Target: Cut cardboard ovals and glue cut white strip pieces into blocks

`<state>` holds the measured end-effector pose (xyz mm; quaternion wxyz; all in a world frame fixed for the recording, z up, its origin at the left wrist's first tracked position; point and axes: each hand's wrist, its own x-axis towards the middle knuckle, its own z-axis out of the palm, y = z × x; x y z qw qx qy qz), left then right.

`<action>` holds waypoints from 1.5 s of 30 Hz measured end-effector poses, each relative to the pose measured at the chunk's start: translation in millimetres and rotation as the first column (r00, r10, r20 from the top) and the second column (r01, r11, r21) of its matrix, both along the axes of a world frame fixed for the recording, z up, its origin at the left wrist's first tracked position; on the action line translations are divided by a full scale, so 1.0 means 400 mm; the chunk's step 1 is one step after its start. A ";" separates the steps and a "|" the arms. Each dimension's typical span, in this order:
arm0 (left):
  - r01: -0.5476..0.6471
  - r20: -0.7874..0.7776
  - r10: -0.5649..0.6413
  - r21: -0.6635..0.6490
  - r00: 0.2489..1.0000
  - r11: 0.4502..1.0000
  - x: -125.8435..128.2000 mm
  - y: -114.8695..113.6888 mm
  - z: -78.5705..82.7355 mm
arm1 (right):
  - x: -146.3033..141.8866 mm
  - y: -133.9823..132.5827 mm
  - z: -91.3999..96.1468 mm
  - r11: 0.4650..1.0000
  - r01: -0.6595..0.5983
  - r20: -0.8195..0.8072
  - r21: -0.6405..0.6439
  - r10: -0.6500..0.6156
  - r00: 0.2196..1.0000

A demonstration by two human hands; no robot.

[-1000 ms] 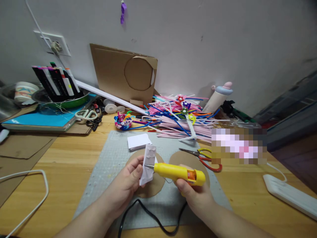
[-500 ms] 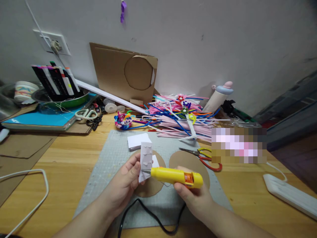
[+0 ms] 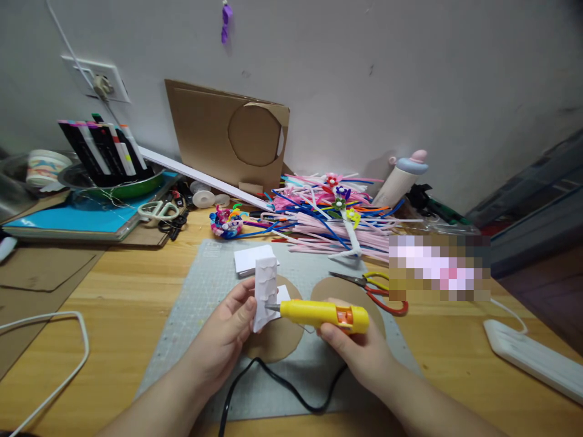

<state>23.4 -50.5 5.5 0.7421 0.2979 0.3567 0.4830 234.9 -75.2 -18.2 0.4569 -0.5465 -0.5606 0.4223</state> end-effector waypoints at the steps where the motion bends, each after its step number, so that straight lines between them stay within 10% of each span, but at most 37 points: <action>1: 0.000 -0.009 0.000 0.010 1.000 1.000 0.000 0.000 -0.003 | 0.000 0.002 0.007 1.000 -0.014 0.006 -0.014 0.014 1.000; 8: -0.040 -0.062 0.043 0.047 0.997 0.998 -0.001 0.005 -0.001 | 0.012 0.015 0.071 0.965 -0.242 0.191 0.101 0.219 0.957; 13: -0.103 0.040 0.104 -0.025 0.994 0.994 -0.004 0.011 0.010 | 0.012 0.034 0.064 0.988 -0.108 -0.231 -0.107 0.081 0.970; 20: -0.418 0.099 0.428 -0.108 0.898 0.902 -0.034 0.038 0.013 | 0.088 0.092 0.063 0.744 -0.477 -0.707 -0.468 0.010 0.707; 27: -0.403 0.170 0.422 -0.135 0.891 0.905 -0.048 0.041 0.029 | 0.198 0.052 0.023 0.810 -0.185 -0.460 -0.556 -0.114 0.881; 33: -0.416 0.175 0.438 -0.147 0.882 0.897 -0.047 0.039 0.025 | 0.257 0.032 -0.020 0.789 -0.028 0.055 -0.614 0.078 0.995; 38: -0.441 0.163 0.459 -0.136 0.873 0.887 -0.045 0.047 0.024 | 0.235 0.044 0.060 0.940 0.241 0.845 -0.243 0.083 0.528; 42: -0.446 0.164 0.461 -0.122 0.872 0.887 -0.048 0.045 0.028 | 0.087 0.073 0.139 0.977 -0.203 0.728 -0.060 0.182 0.660; 45: -0.422 0.189 0.438 -0.119 0.879 0.899 -0.053 0.042 0.031 | -0.049 0.120 0.144 0.869 -0.495 0.791 -0.007 0.307 0.528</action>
